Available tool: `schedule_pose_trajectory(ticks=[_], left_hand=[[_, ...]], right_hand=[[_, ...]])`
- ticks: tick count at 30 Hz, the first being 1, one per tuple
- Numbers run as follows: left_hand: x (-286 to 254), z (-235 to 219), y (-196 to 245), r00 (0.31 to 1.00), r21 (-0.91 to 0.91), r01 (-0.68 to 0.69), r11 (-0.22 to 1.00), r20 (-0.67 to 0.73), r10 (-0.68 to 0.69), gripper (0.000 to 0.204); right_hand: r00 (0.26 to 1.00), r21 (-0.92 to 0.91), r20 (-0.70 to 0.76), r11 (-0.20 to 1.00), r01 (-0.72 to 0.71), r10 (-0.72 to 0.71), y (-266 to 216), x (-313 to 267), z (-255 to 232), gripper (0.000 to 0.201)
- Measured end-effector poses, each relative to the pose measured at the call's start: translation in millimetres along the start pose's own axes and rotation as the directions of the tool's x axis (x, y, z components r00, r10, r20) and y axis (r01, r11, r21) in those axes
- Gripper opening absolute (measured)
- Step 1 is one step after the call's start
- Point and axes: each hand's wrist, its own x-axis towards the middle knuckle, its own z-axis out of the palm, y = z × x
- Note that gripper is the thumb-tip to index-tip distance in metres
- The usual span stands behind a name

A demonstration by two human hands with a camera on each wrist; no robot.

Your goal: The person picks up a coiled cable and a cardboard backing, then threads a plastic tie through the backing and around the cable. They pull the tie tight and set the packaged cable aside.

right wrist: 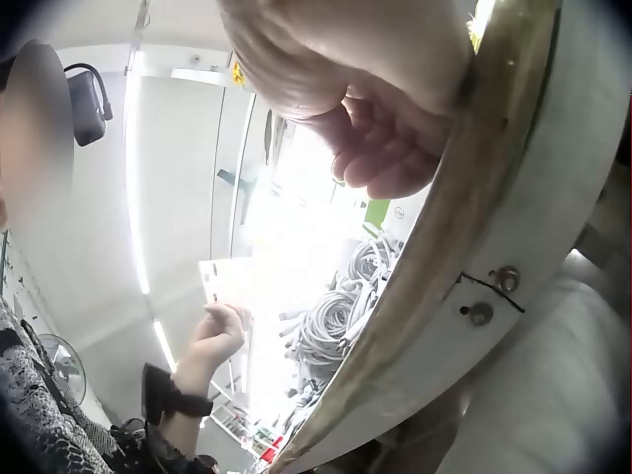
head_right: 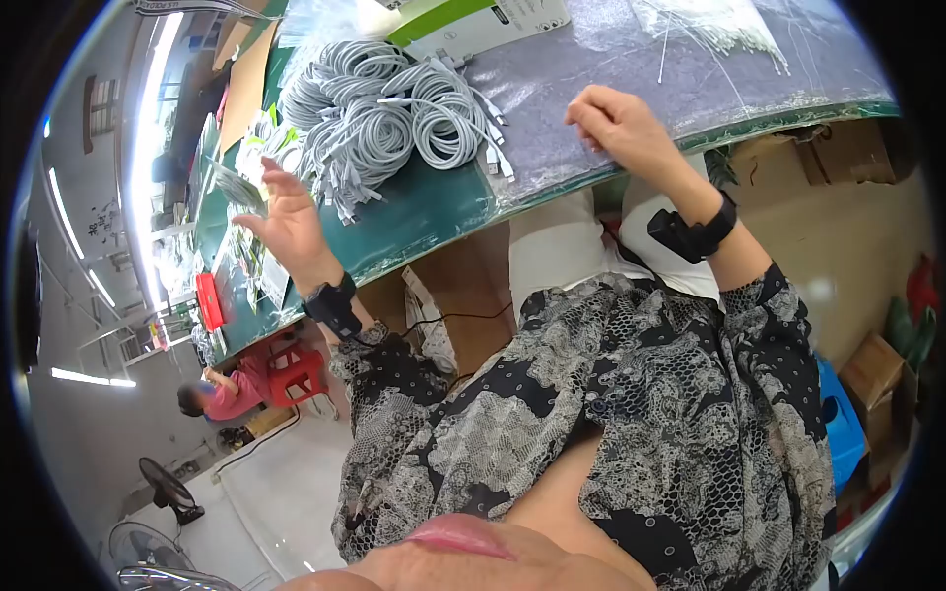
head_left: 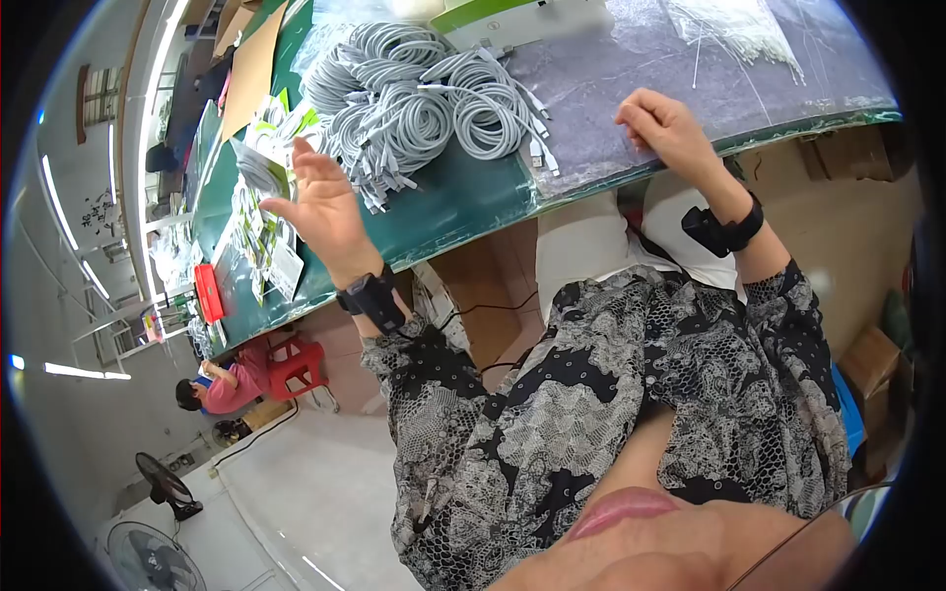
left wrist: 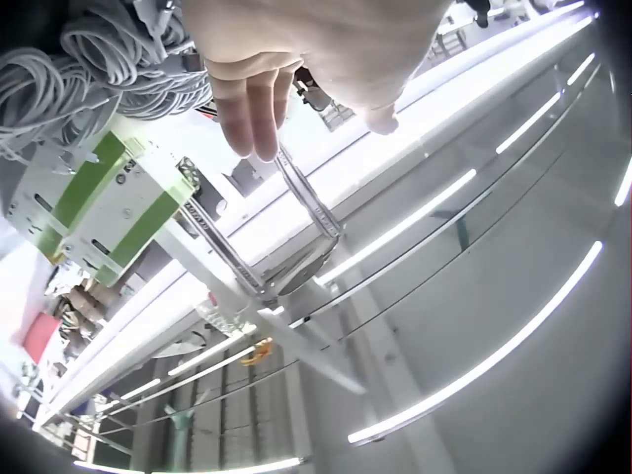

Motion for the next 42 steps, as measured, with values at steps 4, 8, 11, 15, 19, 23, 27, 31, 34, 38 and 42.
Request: schedule_pose_trajectory(ticks=[4, 8, 11, 15, 19, 23, 27, 31, 34, 38, 42], left_hand=[[10.7, -24.8, -62.8, 0.974, 0.430, -0.071, 0.900, -0.167, 0.156, 0.039], [5.1, -37.0, -90.5, 0.999, 0.504, -0.023, 0.864, 0.044, 0.001, 0.029], [-2.8, -30.3, -90.9, 0.994, 0.572, -0.103, 0.814, 0.077, 0.072, 0.026], [-25.2, -27.3, -87.6, 0.988, 0.719, -0.141, 0.680, 0.057, 0.145, 0.024], [-54.5, -17.9, -89.0, 0.992, 0.733, -0.108, 0.671, 0.124, 0.025, 0.024], [-85.4, 4.9, -127.6, 0.697, 0.926, 0.251, 0.281, 0.028, -0.716, 0.033], [-79.2, -22.9, -197.9, 0.872, 0.937, 0.179, 0.299, -0.010, -0.489, 0.046], [-50.1, -24.1, -219.0, 0.995, 0.831, -0.017, 0.556, 0.072, -0.076, 0.047], [-39.2, -19.7, -221.4, 0.999, 0.615, -0.022, 0.788, 0.051, -0.012, 0.046], [-28.2, -35.0, -221.3, 0.968, 0.402, 0.202, 0.893, 0.054, -0.244, 0.043], [-10.1, -52.5, -213.5, 0.925, 0.349, 0.349, 0.870, 0.019, -0.379, 0.042]], right_hand=[[0.876, -0.419, 0.046, 0.787, 0.453, -0.480, -5.1, 33.4, 42.2, 0.014], [0.860, -0.679, 0.082, 0.603, 0.419, -0.504, -29.2, 74.1, 91.8, 0.016], [0.929, -0.835, 0.152, 0.460, 0.304, -0.338, -20.5, 98.6, 108.8, 0.023], [0.908, -0.841, 0.188, 0.416, 0.346, -0.375, -15.3, 100.2, 106.3, 0.025], [0.900, -0.640, 0.143, 0.656, 0.401, -0.411, -27.7, 89.4, 80.5, 0.024], [0.988, 0.030, 0.151, 0.999, -0.032, 0.027, -60.5, 62.9, 52.8, 0.025], [0.993, 0.194, 0.114, 0.981, -0.019, -0.003, -65.7, 37.0, 51.8, 0.028], [0.998, 0.091, 0.050, 0.995, -0.029, 0.024, -56.8, 15.4, 45.8, 0.025], [0.998, 0.026, 0.009, 0.998, -0.061, 0.060, -52.8, 7.0, 36.5, 0.026], [0.995, -0.083, -0.044, 0.992, -0.094, 0.090, -34.3, 8.0, 25.6, 0.029], [0.992, -0.107, -0.121, 0.994, 0.018, -0.031, -14.2, 19.3, 29.7, 0.030]])
